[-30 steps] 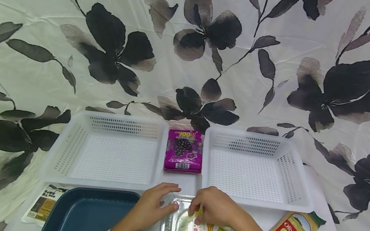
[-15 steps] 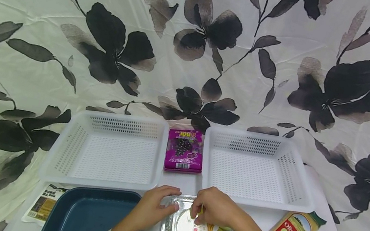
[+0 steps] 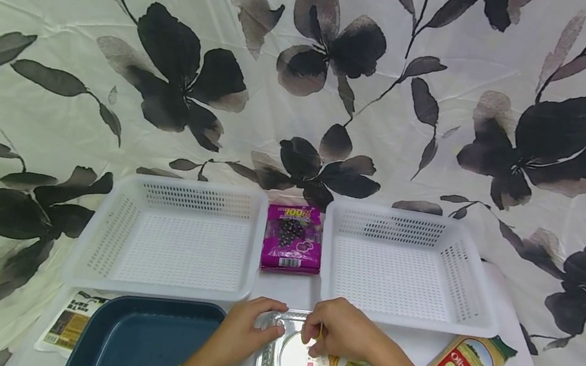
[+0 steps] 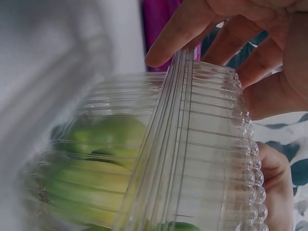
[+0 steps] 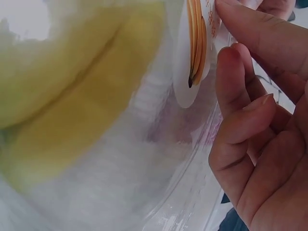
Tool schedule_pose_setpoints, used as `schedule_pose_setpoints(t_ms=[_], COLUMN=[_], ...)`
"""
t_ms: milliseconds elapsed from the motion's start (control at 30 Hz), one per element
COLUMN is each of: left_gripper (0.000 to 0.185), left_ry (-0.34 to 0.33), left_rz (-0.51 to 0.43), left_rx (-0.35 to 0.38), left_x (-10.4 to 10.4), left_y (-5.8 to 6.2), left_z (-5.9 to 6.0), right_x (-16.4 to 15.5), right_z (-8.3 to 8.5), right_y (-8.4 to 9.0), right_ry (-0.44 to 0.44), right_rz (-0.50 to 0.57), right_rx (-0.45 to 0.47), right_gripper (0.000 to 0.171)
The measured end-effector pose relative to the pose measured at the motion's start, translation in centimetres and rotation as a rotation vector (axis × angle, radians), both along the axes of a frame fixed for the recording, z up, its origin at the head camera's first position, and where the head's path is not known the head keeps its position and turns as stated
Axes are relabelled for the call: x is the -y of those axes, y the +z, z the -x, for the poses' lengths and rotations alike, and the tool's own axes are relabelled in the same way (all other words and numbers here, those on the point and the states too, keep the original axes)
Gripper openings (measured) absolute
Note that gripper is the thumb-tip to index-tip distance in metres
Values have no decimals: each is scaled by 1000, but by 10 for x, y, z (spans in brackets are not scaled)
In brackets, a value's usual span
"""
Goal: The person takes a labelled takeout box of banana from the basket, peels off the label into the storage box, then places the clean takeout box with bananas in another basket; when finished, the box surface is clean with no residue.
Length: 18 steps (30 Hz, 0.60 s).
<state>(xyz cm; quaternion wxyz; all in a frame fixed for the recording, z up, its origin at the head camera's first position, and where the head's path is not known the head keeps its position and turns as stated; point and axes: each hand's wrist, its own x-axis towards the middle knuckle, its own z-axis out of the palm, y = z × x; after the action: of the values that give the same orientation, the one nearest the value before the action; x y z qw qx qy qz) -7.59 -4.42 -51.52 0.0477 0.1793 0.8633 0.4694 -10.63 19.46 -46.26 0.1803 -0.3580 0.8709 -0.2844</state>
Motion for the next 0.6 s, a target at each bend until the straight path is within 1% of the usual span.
schedule_pose_setpoints(t_ms=[167, 400, 500, 600], left_gripper=[30, 29, 28, 28], left_ry=[-3, -2, -2, -4], left_rz=[3, -7, -7, -2], left_rx=[15, 34, 24, 12], left_x=[0, 0, 0, 0], left_y=[1, 3, 3, 4], left_z=[1, 2, 1, 1], right_x=[0, 0, -1, -2], right_z=[0, -1, 0, 0], right_y=[-1, -4, -4, -4], right_ry=[0, 14, 23, 18], right_rz=[8, 6, 15, 18], right_rx=[3, -24, -33, -20], right_gripper=[21, 24, 24, 24])
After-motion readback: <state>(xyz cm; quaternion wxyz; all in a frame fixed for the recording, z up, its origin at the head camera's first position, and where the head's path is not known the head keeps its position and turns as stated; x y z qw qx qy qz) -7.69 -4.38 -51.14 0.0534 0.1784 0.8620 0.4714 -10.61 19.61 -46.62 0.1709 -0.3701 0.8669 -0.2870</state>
